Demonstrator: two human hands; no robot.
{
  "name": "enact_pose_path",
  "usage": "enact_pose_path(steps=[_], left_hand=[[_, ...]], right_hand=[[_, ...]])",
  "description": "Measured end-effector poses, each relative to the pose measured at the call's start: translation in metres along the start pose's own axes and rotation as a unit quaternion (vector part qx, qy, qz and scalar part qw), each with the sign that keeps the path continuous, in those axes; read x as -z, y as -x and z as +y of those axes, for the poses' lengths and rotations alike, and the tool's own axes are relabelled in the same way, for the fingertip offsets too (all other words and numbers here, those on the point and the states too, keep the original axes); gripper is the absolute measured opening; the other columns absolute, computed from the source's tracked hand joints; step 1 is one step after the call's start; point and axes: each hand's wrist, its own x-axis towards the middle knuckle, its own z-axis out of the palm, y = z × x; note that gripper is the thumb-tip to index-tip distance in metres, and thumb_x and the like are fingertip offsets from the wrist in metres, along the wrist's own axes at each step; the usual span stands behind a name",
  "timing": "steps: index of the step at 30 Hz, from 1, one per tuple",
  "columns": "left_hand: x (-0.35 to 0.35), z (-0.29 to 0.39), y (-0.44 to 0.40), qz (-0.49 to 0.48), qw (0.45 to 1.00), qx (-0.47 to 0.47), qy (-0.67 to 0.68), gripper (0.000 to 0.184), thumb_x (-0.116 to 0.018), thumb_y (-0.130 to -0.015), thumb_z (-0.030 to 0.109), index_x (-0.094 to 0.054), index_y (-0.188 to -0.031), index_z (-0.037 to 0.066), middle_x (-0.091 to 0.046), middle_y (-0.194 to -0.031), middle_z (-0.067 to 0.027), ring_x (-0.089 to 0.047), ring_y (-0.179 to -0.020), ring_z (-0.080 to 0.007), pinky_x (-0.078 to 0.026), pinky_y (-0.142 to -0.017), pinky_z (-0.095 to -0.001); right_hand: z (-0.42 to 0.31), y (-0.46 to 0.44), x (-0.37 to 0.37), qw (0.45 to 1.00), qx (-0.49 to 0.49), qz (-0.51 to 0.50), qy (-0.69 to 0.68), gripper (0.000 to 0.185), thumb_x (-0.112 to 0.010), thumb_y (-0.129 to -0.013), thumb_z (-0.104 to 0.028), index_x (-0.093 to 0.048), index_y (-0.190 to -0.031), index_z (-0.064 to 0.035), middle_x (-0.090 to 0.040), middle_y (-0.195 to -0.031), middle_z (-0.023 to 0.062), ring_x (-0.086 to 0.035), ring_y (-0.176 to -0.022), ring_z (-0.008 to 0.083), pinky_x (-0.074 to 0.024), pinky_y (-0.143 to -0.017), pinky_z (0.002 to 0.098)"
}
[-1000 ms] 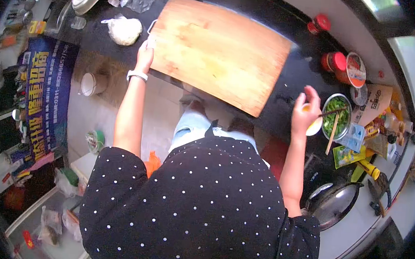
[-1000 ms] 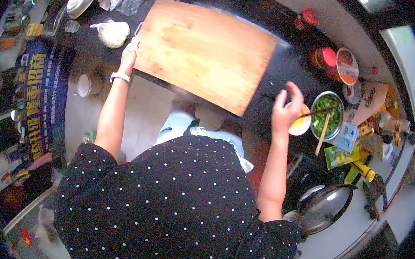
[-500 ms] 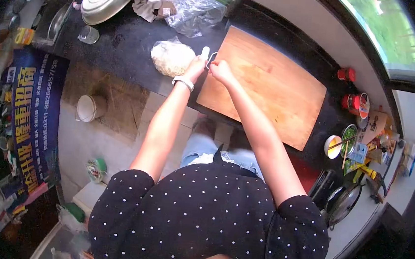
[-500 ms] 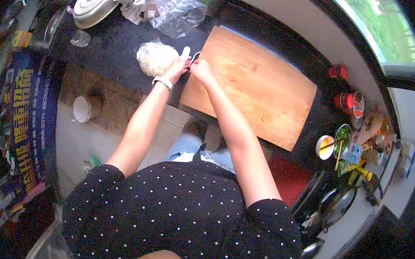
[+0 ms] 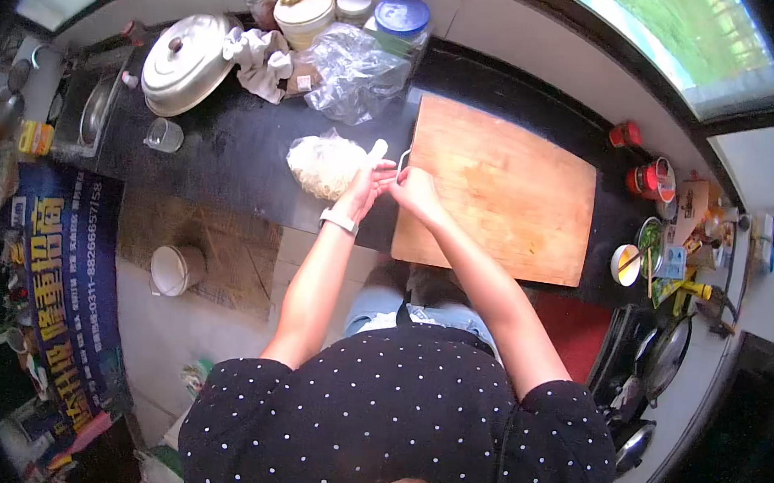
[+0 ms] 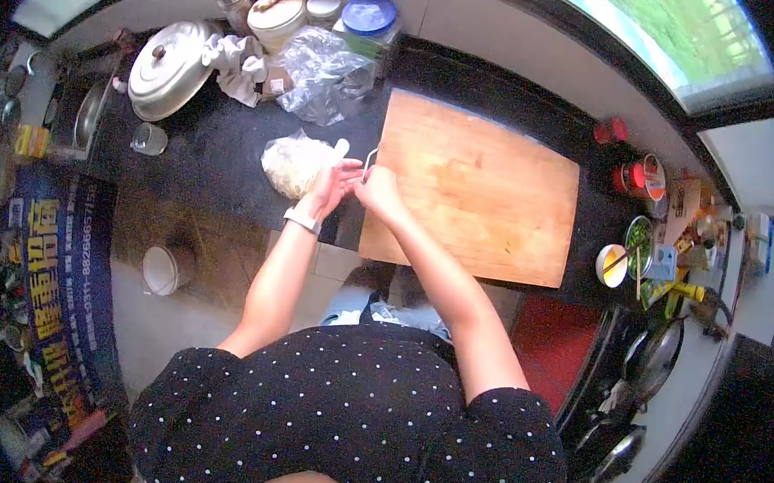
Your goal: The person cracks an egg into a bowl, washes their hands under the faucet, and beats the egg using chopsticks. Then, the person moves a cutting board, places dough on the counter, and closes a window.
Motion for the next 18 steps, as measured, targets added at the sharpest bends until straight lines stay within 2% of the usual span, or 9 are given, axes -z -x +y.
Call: enact_pose_path(steps=[2,5,8,10,12,13,15,16,18], left_hand=[[-0.026,0.027,0.032,-0.037,0.999,-0.014,0.002,0.053,-0.043,-0.091,0.048,-0.052,-0.11,0.0,-0.058,-0.102,-0.0138,-0.056,-0.091,-0.0185,-0.044,-0.082,-0.0292],[-0.074,0.063,0.076,-0.12,0.991,-0.053,-0.012,0.057,-0.044,-0.09,0.048,-0.048,-0.118,-0.002,-0.056,-0.109,-0.0152,-0.055,-0.099,-0.0201,-0.043,-0.089,-0.0313],[-0.125,0.089,0.118,-0.24,0.962,-0.125,-0.022,0.061,-0.043,-0.091,0.047,-0.041,-0.126,-0.003,-0.053,-0.115,-0.0172,-0.052,-0.107,-0.0216,-0.04,-0.096,-0.0332],[-0.159,0.111,0.144,-0.363,0.92,-0.144,-0.017,0.086,-0.05,-0.081,0.06,-0.026,-0.135,-0.003,-0.044,-0.128,-0.0195,-0.044,-0.12,-0.025,-0.032,-0.105,-0.0343],[-0.195,0.115,0.15,-0.39,0.915,-0.104,0.004,0.101,-0.053,-0.074,0.068,-0.019,-0.138,-0.003,-0.036,-0.135,-0.0224,-0.04,-0.125,-0.0266,-0.03,-0.107,-0.0352],[-0.208,0.111,0.151,-0.415,0.904,-0.095,0.053,0.096,-0.057,-0.075,0.062,-0.019,-0.139,0.001,-0.035,-0.137,-0.0202,-0.041,-0.123,-0.0272,-0.031,-0.106,-0.0363],[-0.228,0.091,0.142,-0.378,0.913,-0.153,0.025,0.083,-0.06,-0.08,0.049,-0.021,-0.14,0.007,-0.034,-0.138,-0.0162,-0.044,-0.121,-0.0276,-0.034,-0.103,-0.0374],[-0.23,0.082,0.142,-0.391,0.896,-0.21,0.031,0.073,-0.059,-0.083,0.04,-0.024,-0.139,0.011,-0.035,-0.138,-0.0131,-0.048,-0.117,-0.027,-0.036,-0.1,-0.0379],[-0.22,0.066,0.139,-0.353,0.923,-0.148,0.041,0.069,-0.056,-0.085,0.04,-0.025,-0.139,0.01,-0.035,-0.138,-0.0128,-0.049,-0.116,-0.0267,-0.037,-0.099,-0.0378]], right_hand=[[0.003,0.018,0.008,0.993,0.077,0.08,0.035,0.032,-0.068,-0.064,-0.022,-0.059,-0.082,0.0034,-0.06,-0.084,0.023,-0.059,-0.082,0.0378,-0.0478,-0.074,0.0439],[-0.031,0.067,0.067,0.948,0.166,0.165,0.217,0.031,-0.067,-0.066,-0.019,-0.055,-0.087,0.0,-0.057,-0.085,0.0198,-0.057,-0.082,0.0353,-0.0468,-0.071,0.0418],[-0.046,0.103,0.13,0.918,0.167,0.18,0.313,0.023,-0.062,-0.068,-0.015,-0.055,-0.086,-0.0023,-0.057,-0.082,0.0166,-0.057,-0.08,0.0318,-0.0466,-0.069,0.0401],[-0.057,0.133,0.182,0.916,0.171,0.176,0.317,0.022,-0.062,-0.068,-0.014,-0.053,-0.084,-0.0023,-0.056,-0.081,0.0165,-0.057,-0.078,0.0332,-0.0468,-0.067,0.0419],[-0.061,0.157,0.226,0.92,0.184,0.178,0.297,0.023,-0.064,-0.068,-0.014,-0.051,-0.083,-0.0023,-0.053,-0.077,0.0164,-0.056,-0.074,0.0328,-0.0459,-0.064,0.041],[-0.061,0.167,0.247,0.922,0.197,0.183,0.279,0.022,-0.064,-0.068,-0.013,-0.05,-0.082,-0.0022,-0.052,-0.074,0.0163,-0.055,-0.07,0.0315,-0.0452,-0.061,0.0396],[-0.053,0.185,0.288,0.943,0.173,0.161,0.234,0.022,-0.063,-0.07,-0.012,-0.048,-0.082,-0.0018,-0.046,-0.069,0.01,-0.049,-0.063,0.0211,-0.041,-0.058,0.0327],[-0.053,0.196,0.307,0.948,0.15,0.162,0.23,0.02,-0.061,-0.071,-0.011,-0.047,-0.081,-0.0016,-0.042,-0.069,0.0061,-0.043,-0.062,0.0165,-0.0377,-0.056,0.0297],[-0.045,0.214,0.345,0.956,0.104,0.169,0.215,0.018,-0.059,-0.072,-0.01,-0.046,-0.081,-0.0016,-0.036,-0.069,0.0002,-0.035,-0.062,0.0096,-0.0324,-0.055,0.0248]])
